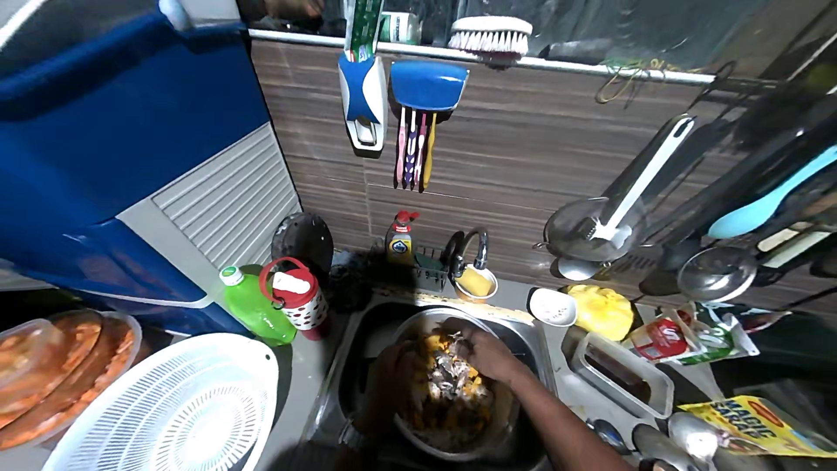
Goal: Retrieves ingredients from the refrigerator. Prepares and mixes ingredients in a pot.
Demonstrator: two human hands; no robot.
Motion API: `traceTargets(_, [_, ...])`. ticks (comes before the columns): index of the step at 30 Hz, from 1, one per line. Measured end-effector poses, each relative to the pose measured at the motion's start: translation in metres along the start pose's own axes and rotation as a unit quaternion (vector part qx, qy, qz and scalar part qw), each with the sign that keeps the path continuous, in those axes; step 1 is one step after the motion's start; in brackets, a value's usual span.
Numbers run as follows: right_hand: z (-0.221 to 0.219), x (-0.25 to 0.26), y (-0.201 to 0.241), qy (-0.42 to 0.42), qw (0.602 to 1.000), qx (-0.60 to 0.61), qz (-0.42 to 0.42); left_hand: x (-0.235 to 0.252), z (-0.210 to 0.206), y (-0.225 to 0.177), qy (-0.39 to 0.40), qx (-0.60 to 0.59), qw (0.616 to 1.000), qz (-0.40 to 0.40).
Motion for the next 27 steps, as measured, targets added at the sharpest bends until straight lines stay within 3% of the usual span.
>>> traceTargets(5, [-0.012,-0.001,0.009,0.05,0.997,0.055,0.033,0.006,-0.01,0.011,0.05,-0.217,0.974,0.049])
traceTargets(8, [-0.014,-0.001,-0.002,0.032,0.995,0.088,0.02,0.009,-0.018,0.011,0.055,-0.271,0.959,0.067])
traceTargets(14, [-0.018,-0.011,0.014,0.016,0.996,0.089,-0.001,0.014,-0.017,0.011,0.061,-0.179,0.981,0.039])
traceTargets(21, [-0.036,-0.012,0.014,0.039,0.994,0.037,0.095,0.02,-0.018,0.002,0.066,-0.107,0.992,0.024])
traceTargets(24, [-0.022,-0.023,0.018,0.042,0.979,0.192,0.061,0.025,-0.026,0.004,0.061,-0.107,0.992,0.034])
traceTargets(27, [-0.019,-0.034,0.026,0.027,0.924,0.382,0.003,0.028,-0.038,0.0,0.035,-0.129,0.991,0.027])
Point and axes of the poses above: each hand's wrist, its own x-axis towards the middle knuckle, its own z-axis out of the back of the hand, y = z × x, the point moved 4 cm from there along x, towards the middle knuckle
